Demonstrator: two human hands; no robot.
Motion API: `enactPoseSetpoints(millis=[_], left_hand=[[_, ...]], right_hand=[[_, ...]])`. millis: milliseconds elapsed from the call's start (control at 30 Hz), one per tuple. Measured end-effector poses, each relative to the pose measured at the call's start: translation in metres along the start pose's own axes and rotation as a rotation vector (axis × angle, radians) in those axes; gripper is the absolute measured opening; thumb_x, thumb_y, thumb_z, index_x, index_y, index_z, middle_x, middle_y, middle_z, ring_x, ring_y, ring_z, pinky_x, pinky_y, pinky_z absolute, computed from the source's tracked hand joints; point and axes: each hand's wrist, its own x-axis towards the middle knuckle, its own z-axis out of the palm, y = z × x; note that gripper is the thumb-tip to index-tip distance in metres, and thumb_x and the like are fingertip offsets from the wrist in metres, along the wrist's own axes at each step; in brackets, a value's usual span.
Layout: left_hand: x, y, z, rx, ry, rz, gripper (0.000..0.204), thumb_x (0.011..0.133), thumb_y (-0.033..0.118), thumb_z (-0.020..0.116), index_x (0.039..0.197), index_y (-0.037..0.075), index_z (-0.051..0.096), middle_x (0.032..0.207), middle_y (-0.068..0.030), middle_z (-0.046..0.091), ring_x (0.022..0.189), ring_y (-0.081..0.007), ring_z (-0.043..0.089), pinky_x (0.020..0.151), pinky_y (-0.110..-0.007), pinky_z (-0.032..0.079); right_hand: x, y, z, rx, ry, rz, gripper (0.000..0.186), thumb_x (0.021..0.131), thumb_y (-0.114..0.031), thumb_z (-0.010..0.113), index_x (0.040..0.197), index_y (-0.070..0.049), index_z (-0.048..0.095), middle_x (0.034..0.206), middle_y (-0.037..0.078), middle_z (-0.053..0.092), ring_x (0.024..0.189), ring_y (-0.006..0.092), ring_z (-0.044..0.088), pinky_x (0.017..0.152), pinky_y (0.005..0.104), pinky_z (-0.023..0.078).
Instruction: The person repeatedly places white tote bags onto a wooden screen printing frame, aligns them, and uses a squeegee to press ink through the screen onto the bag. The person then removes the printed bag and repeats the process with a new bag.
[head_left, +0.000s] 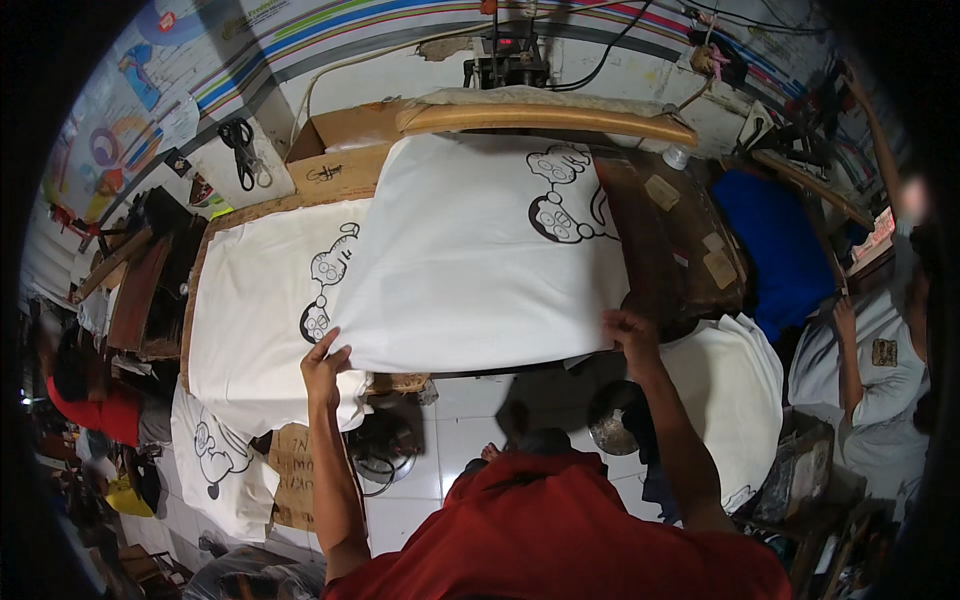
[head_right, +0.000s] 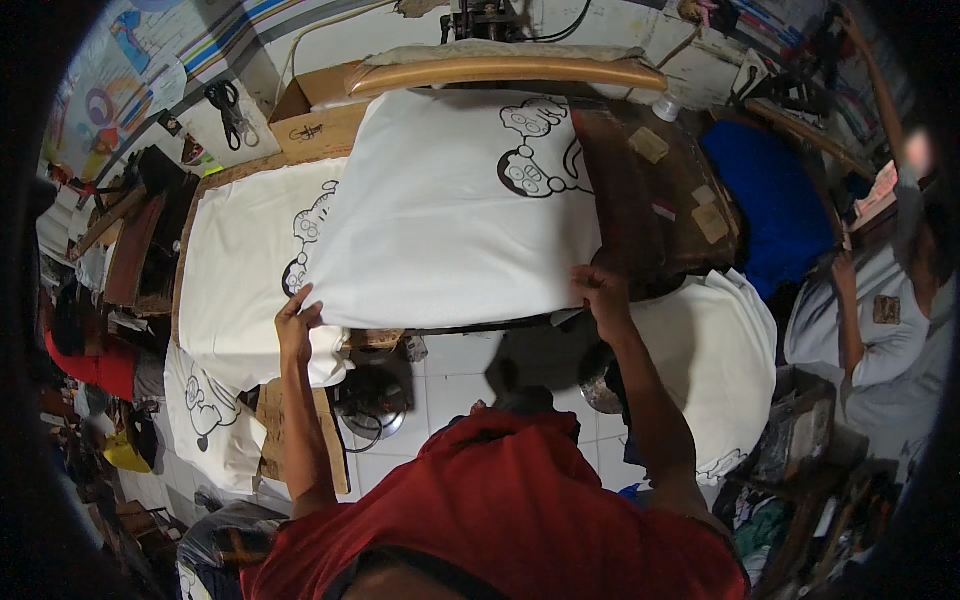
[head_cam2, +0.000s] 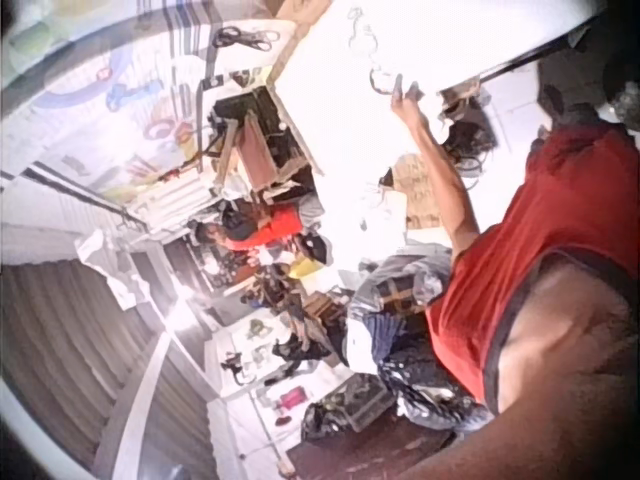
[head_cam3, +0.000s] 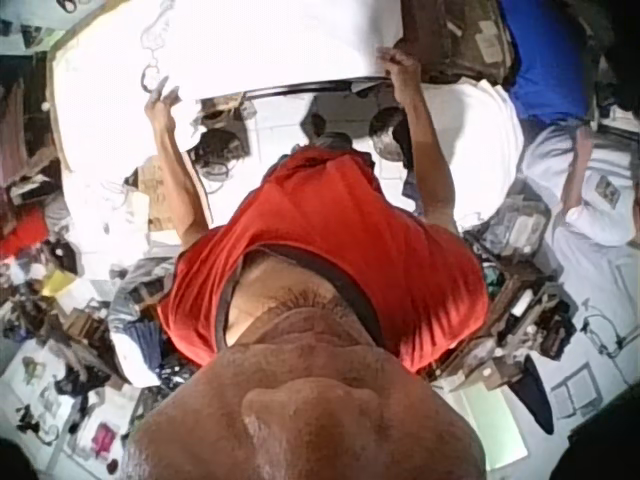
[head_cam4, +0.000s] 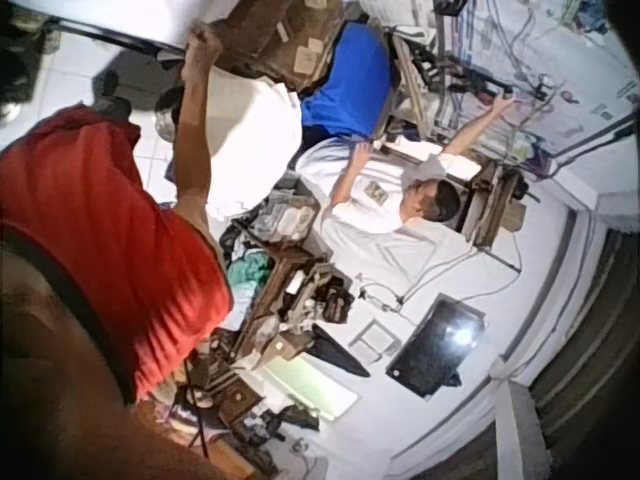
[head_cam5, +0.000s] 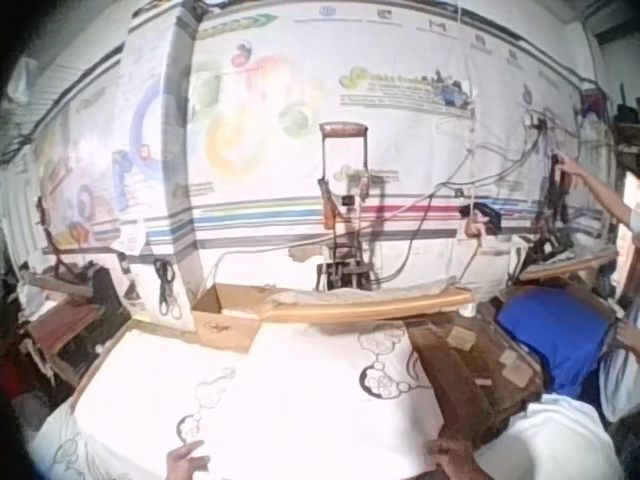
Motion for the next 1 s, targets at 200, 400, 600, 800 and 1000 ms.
enactPoseSetpoints(millis=[200, 400, 600, 800, 1000], left_hand=[[-0.019, -0.005, -0.014, 0.005, 0.061, -0.043, 0.048, 0.072, -0.006, 0.066, 0.119, -0.002, 0.060, 0.067, -0.0004, 0.056, 0.056, -0.0093, 0.050, 0.058, -0.022, 0.047], [-0.037, -0.015, -0.026, -0.093, 0.114, -0.127, 0.050, 0.073, -0.008, 0.065, 0.122, -0.003, 0.057, 0.064, -0.0016, 0.056, 0.053, -0.0088, 0.048, 0.053, -0.021, 0.041], [-0.031, -0.027, -0.037, -0.065, 0.124, -0.169, 0.054, 0.073, -0.008, 0.065, 0.125, -0.003, 0.054, 0.070, -0.0031, 0.059, 0.055, -0.0095, 0.051, 0.054, -0.022, 0.042], [-0.020, -0.037, -0.043, -0.033, 0.100, -0.178, 0.058, 0.074, -0.006, 0.065, 0.130, -0.004, 0.049, 0.091, -0.0098, 0.064, 0.077, -0.0154, 0.059, 0.072, -0.025, 0.048], [-0.008, -0.031, -0.022, 0.110, 0.199, -0.046, 0.059, 0.081, -0.001, 0.063, 0.135, -0.005, 0.040, 0.134, -0.0194, 0.047, 0.117, -0.0269, 0.050, 0.096, -0.033, 0.043]], right_hand=[[-0.017, 0.013, 0.000, -0.022, -0.109, 0.031, 0.020, 0.078, -0.002, 0.067, 0.098, -0.003, 0.069, 0.073, -0.002, 0.061, 0.064, 0.0048, 0.052, 0.059, 0.0206, 0.041], [-0.018, 0.027, 0.003, -0.080, -0.188, 0.004, 0.022, 0.078, -0.001, 0.065, 0.100, -0.001, 0.068, 0.087, 0.004, 0.066, 0.078, 0.0079, 0.059, 0.073, 0.0230, 0.047], [-0.017, 0.047, 0.001, -0.153, -0.199, 0.105, 0.023, 0.078, 0.000, 0.065, 0.102, -0.001, 0.068, 0.092, 0.005, 0.067, 0.081, 0.0097, 0.060, 0.076, 0.0248, 0.048], [-0.011, 0.028, 0.012, -0.400, -0.357, 0.125, 0.027, 0.081, -0.007, 0.066, 0.108, -0.002, 0.066, 0.097, 0.009, 0.068, 0.086, 0.0141, 0.063, 0.077, 0.0283, 0.050], [0.027, -0.180, 0.003, -0.690, -1.111, 0.031, 0.046, 0.086, -0.023, 0.067, 0.127, -0.005, 0.055, 0.109, 0.012, 0.065, 0.094, 0.0198, 0.064, 0.086, 0.0329, 0.051]])
